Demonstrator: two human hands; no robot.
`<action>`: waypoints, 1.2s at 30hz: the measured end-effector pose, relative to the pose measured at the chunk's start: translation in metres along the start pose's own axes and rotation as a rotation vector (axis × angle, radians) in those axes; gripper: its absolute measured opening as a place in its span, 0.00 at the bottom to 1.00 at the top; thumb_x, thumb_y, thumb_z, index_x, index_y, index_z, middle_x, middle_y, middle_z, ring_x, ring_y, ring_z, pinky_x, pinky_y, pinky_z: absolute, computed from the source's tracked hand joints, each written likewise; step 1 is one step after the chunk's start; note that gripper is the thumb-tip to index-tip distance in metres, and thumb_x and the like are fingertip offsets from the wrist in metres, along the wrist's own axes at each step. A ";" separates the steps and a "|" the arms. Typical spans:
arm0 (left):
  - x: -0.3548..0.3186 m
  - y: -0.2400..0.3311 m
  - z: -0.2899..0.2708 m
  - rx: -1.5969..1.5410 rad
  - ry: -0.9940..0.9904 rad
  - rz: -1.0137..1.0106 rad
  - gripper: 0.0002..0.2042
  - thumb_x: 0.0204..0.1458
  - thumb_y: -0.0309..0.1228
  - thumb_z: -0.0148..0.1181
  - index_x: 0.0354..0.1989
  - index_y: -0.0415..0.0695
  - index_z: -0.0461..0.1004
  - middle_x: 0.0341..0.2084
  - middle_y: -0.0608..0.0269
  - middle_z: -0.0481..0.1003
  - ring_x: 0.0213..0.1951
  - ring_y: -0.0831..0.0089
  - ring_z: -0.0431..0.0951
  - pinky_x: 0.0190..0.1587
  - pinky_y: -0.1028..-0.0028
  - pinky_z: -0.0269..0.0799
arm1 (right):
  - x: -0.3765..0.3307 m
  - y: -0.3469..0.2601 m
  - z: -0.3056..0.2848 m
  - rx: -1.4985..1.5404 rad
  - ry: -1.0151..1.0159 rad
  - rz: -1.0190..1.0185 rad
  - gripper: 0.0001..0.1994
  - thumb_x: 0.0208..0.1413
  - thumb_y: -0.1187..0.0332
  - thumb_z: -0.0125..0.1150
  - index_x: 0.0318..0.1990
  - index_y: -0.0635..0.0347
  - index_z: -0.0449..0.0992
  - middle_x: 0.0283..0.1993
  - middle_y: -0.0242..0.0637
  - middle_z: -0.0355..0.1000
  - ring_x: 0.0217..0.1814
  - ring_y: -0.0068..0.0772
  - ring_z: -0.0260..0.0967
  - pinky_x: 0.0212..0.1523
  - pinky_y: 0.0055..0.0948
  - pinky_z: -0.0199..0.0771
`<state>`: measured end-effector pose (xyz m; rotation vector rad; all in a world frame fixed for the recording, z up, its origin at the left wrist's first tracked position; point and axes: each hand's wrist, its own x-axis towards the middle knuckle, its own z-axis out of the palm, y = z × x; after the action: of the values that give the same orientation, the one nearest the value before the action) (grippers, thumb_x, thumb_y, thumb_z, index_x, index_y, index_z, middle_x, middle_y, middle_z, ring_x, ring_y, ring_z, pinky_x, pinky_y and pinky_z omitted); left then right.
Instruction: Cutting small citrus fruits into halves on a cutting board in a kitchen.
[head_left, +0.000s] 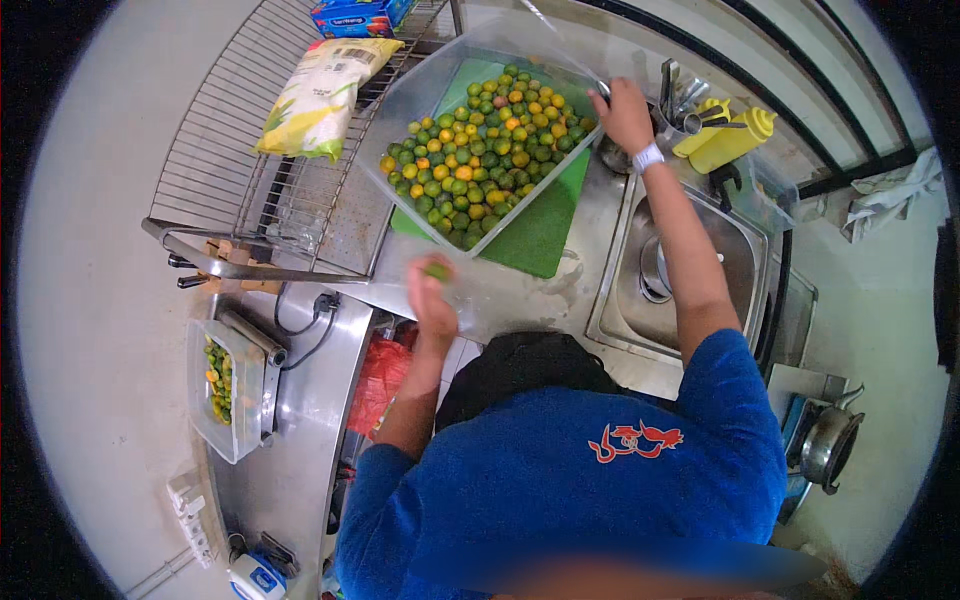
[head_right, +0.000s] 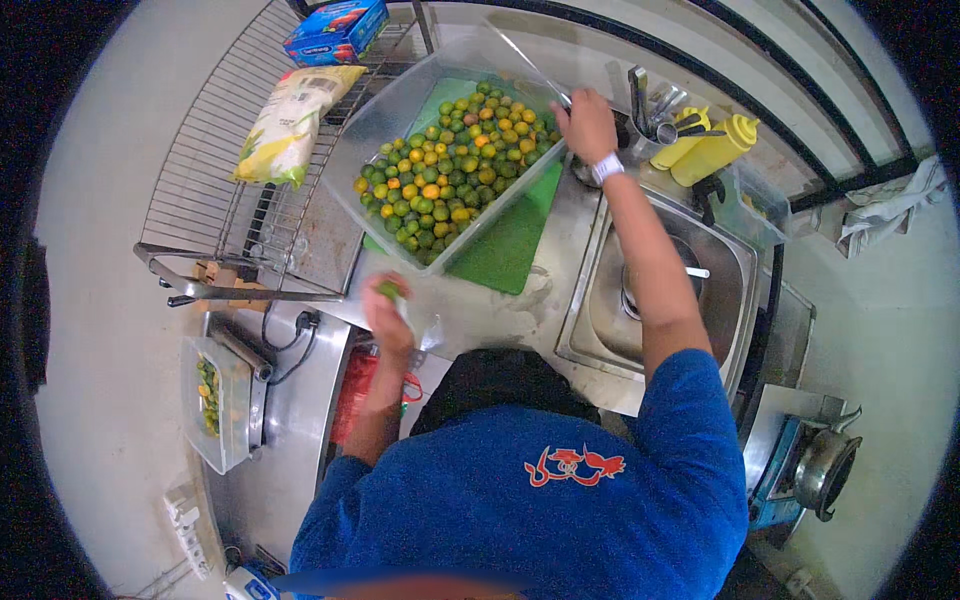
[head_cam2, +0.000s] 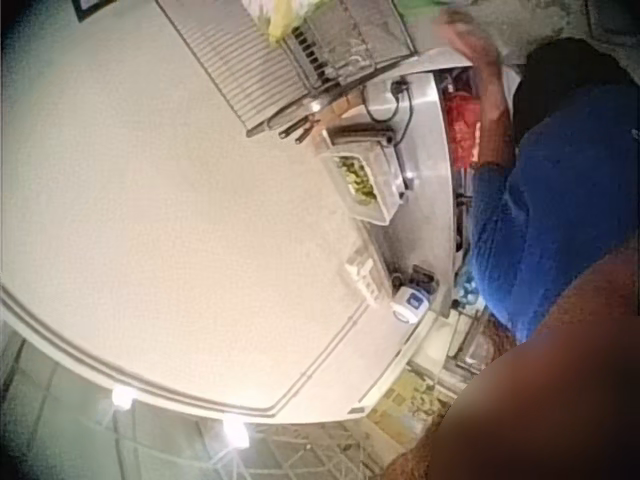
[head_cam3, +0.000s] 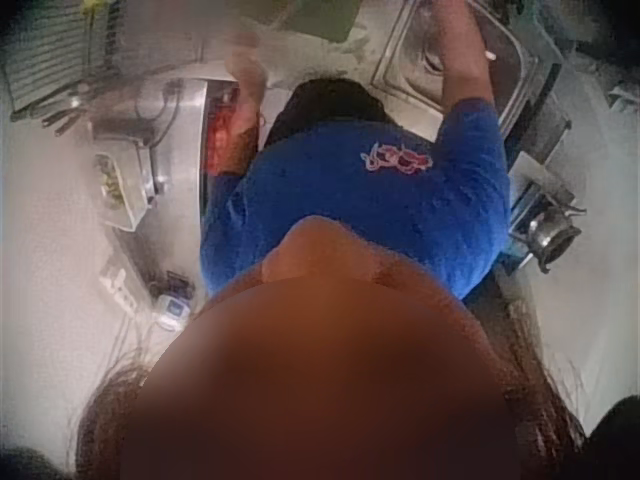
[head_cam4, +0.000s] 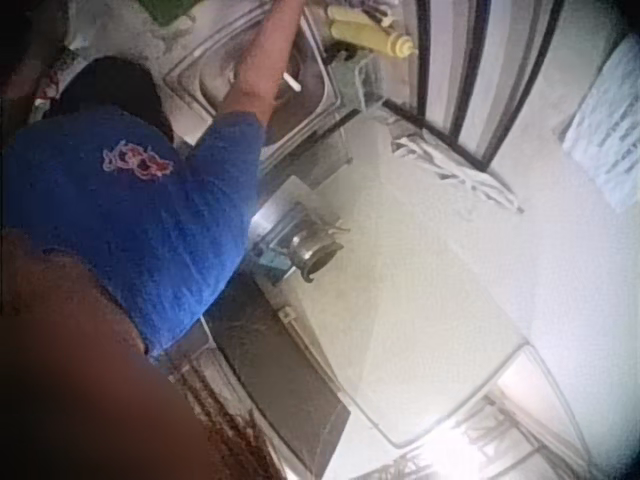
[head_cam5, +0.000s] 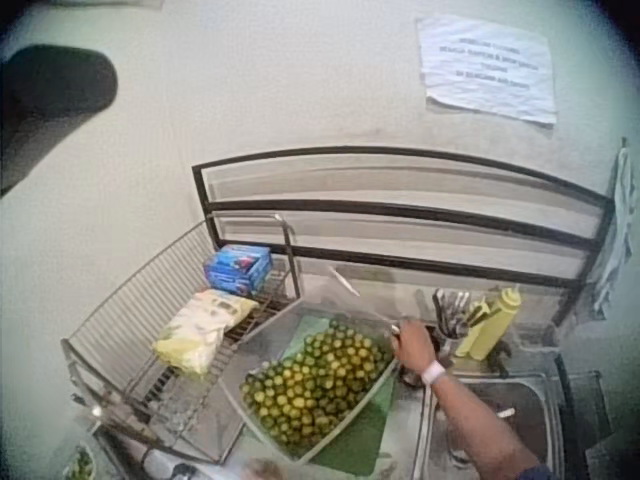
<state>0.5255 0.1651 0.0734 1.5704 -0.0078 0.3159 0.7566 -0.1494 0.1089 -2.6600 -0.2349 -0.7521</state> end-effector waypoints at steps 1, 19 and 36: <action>-0.014 0.004 0.003 -0.090 -0.242 -0.124 0.16 0.54 0.37 0.45 0.40 0.35 0.63 0.32 0.51 0.68 0.37 0.62 0.68 0.43 0.69 0.61 | -0.015 -0.006 -0.005 0.076 0.059 -0.004 0.14 0.48 0.62 0.56 0.30 0.68 0.66 0.32 0.51 0.65 0.38 0.53 0.63 0.38 0.42 0.63; 0.029 -0.031 -0.005 0.571 -0.093 0.354 0.15 0.46 0.28 0.55 0.42 0.35 0.65 0.39 0.48 0.69 0.43 0.54 0.68 0.46 0.65 0.62 | -0.279 -0.068 -0.084 0.467 -0.185 0.549 0.16 0.51 0.60 0.56 0.24 0.65 0.64 0.14 0.39 0.58 0.16 0.26 0.53 0.18 0.30 0.55; 0.010 -0.073 0.082 0.587 -0.267 0.287 0.14 0.46 0.31 0.55 0.43 0.42 0.70 0.34 0.51 0.70 0.38 0.55 0.70 0.40 0.64 0.66 | -0.313 -0.111 -0.115 0.476 -0.520 0.618 0.19 0.54 0.66 0.49 0.54 0.54 0.61 0.25 0.49 0.70 0.24 0.44 0.69 0.27 0.33 0.66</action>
<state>0.5660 0.0884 0.0051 2.1913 -0.3802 0.3484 0.4099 -0.1108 0.0670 -2.2140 0.2476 0.1794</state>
